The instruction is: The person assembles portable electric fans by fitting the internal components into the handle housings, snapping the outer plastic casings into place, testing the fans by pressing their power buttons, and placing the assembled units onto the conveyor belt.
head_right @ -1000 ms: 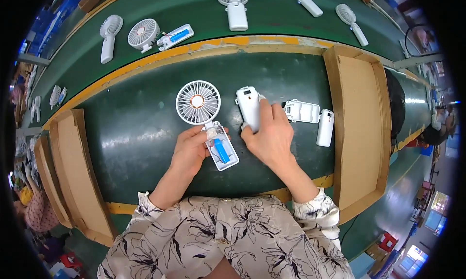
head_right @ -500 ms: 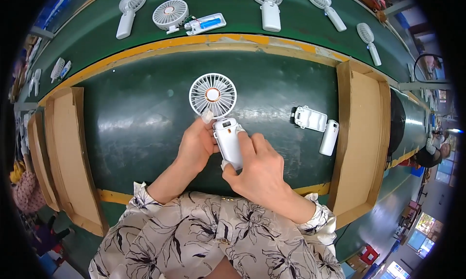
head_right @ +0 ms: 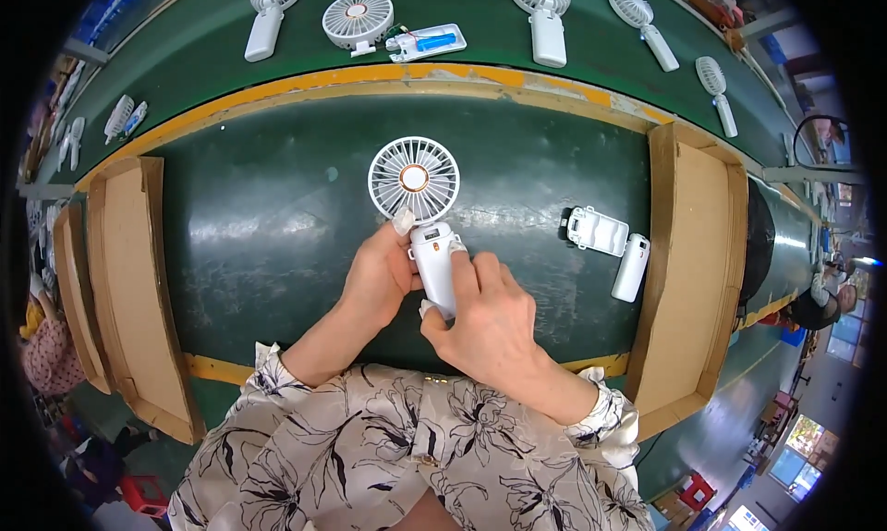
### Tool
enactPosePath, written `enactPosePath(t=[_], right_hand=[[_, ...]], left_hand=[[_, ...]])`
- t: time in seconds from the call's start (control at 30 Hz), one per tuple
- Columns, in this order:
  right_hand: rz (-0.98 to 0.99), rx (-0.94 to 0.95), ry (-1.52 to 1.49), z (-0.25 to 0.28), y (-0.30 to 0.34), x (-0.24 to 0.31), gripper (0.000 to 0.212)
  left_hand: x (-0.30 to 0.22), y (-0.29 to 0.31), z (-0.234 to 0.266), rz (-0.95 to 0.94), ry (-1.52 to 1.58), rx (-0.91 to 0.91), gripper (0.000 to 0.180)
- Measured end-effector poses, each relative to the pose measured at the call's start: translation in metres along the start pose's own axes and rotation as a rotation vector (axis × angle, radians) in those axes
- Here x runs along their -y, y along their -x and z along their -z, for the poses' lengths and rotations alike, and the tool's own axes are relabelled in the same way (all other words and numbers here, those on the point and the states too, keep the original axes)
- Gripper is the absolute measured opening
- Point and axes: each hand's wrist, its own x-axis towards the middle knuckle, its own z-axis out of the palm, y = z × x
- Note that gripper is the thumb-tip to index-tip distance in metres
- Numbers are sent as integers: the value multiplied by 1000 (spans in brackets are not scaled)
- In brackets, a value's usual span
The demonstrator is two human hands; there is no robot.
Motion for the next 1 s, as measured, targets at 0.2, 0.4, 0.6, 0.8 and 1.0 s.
enactPosePath(t=[0.2,0.4,0.6,0.8,1.0], right_hand=[[-7,-12,16,-3,0,1,47],[55,-39,29,-2,0,-4,49],[-432,93,-482,-4,4,-18,42],[-478,238,-1139,-29,-5,-34,29],[-469,311,-1281,-29,-5,-37,26]], left_hand=[[3,-2,1,1,-122,-41,34],[6,-6,-1,-7,-153,-138,20],[1,-2,0,-69,-89,-45,27],[2,0,-2,-150,-116,39,29],[2,3,-5,-193,-146,32,28]])
